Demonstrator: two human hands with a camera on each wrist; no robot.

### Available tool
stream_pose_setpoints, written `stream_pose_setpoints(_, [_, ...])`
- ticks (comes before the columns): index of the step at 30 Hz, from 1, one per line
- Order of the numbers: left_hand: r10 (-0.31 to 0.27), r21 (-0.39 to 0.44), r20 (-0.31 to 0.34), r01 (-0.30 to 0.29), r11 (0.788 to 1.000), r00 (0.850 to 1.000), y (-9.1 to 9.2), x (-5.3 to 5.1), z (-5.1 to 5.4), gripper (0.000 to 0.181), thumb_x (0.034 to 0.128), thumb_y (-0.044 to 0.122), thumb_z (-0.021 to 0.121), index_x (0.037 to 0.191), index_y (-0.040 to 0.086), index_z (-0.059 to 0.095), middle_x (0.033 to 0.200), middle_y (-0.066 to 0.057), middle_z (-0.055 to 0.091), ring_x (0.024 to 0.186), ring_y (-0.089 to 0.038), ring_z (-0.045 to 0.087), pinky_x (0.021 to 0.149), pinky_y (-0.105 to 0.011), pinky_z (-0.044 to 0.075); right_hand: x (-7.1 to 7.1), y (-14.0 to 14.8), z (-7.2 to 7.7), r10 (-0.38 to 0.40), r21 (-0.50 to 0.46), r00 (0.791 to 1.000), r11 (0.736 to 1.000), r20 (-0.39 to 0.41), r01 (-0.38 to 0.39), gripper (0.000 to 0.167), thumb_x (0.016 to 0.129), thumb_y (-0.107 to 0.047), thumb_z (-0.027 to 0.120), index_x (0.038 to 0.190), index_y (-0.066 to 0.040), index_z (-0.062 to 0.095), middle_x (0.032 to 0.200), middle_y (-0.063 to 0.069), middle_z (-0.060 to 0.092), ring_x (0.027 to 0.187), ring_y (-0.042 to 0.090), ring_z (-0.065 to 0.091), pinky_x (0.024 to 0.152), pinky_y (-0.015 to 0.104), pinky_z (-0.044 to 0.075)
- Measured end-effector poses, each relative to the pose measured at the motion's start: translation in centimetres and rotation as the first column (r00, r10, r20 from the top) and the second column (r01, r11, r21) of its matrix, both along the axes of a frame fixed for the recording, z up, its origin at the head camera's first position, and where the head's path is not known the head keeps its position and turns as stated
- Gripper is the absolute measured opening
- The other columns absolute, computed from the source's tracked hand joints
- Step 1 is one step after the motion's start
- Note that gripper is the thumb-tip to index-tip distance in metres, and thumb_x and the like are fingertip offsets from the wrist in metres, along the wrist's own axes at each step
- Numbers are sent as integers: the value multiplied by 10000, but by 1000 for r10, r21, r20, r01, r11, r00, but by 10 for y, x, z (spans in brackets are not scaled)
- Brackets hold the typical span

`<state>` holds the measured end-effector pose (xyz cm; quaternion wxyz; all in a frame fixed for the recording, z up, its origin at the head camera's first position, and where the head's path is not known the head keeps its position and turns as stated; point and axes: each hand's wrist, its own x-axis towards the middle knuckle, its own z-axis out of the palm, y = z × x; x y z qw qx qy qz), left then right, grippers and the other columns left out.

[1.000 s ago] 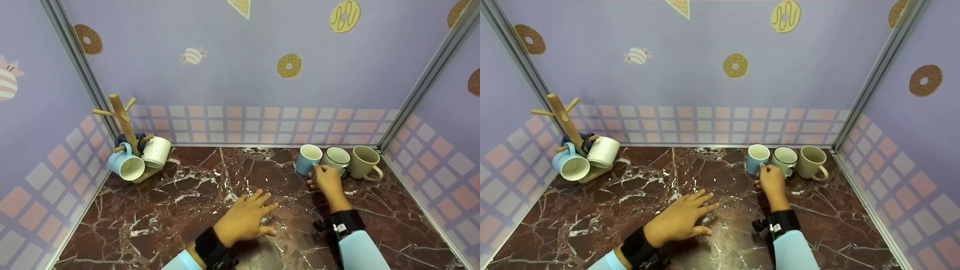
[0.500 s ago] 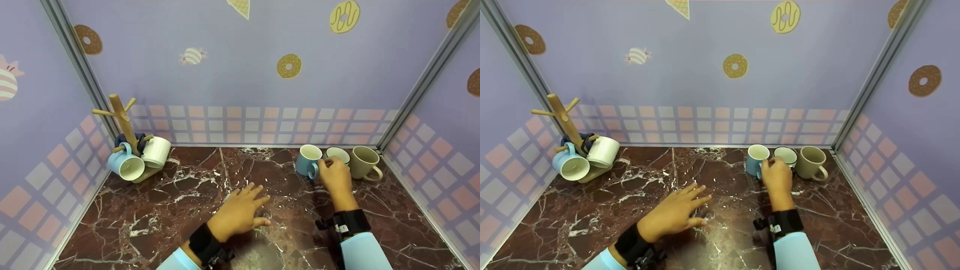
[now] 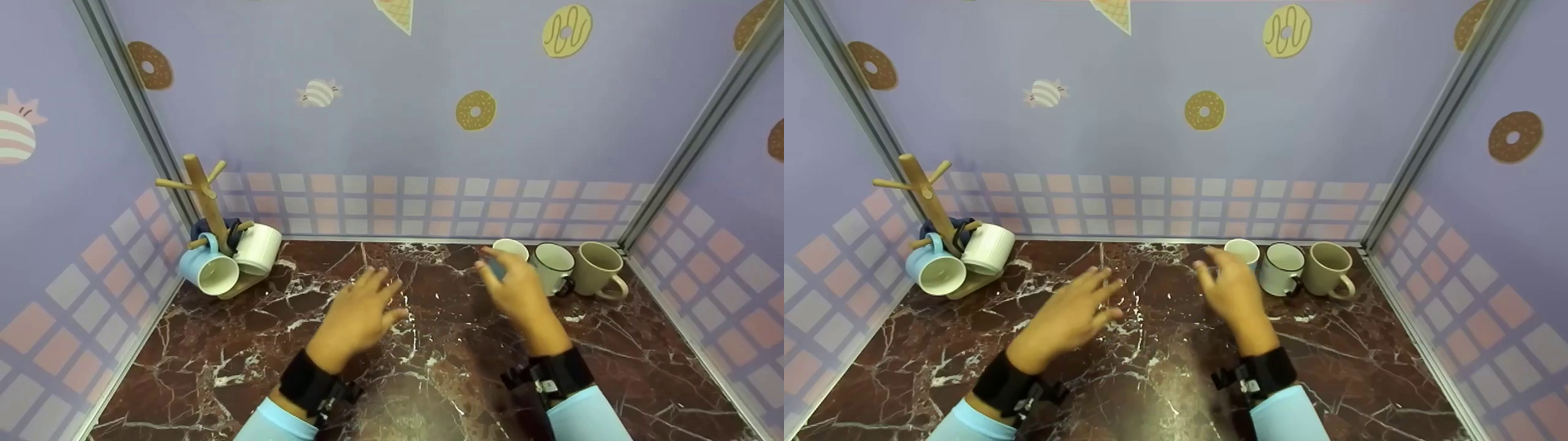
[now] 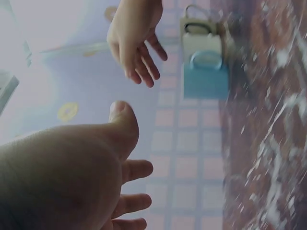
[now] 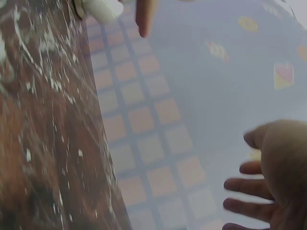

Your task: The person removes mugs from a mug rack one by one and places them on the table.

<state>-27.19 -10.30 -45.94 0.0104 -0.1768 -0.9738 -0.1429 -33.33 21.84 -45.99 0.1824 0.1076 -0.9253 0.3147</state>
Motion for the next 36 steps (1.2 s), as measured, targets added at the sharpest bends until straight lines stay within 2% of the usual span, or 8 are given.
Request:
stream_pose_setpoints(4, [83,19,-21,-82,996,996,-16,-6,8,782,1117,677,491,1756,228,432,1895,-105,239,1768,-405,226,1415,-683,233,12,-19,4,131,106,991,985,32,-134,613,1147,-479,648,1660,-153,577,1790,87,486,1669,410,453,1379,662,343])
stream_pose_setpoints(10, [174,60,-39,-171,983,984,-37,-14,15,828,1120,678,484,1770,174,398,1886,-164,243,1760,-442,229,1401,-711,243,22,-39,0,248,215,969,946,-4,-241,684,1122,-518,672,1693,-169,532,1831,-20,393,1738,326,342,1400,635,307])
stream_pose_setpoints(16, [247,92,-36,-243,966,968,-57,-18,16,887,1123,689,474,1786,115,338,1879,-193,247,1749,-471,241,1388,-728,255,29,-55,-6,311,292,949,904,52,-312,761,1120,-628,584,1743,-213,451,1869,-58,260,1772,302,233,1417,629,238])
stream_pose_setpoints(26, [343,87,-34,-339,937,939,-96,-22,18,899,1164,691,407,1777,39,318,1846,-280,277,1723,-539,251,1338,-771,322,41,-75,-15,438,341,891,825,119,-451,858,1113,-733,468,1788,-216,353,1896,-65,141,1789,318,151,1425,636,183])
stream_pose_setpoints(29, [366,98,-22,-362,927,931,-107,-23,21,912,1165,709,377,1779,39,312,1849,-289,263,1720,-548,251,1335,-780,318,42,-78,-16,454,344,881,813,129,-470,865,1110,-742,476,1797,-239,329,1898,-69,133,1791,313,139,1419,656,190])
stream_pose_setpoints(36, [423,146,-1,-419,896,906,-127,-23,27,968,1151,749,355,1780,16,289,1838,-314,274,1700,-572,266,1303,-823,324,43,-80,-19,467,336,871,805,151,-490,883,1100,-757,485,1803,-250,316,1901,-82,117,1794,297,106,1420,657,162])
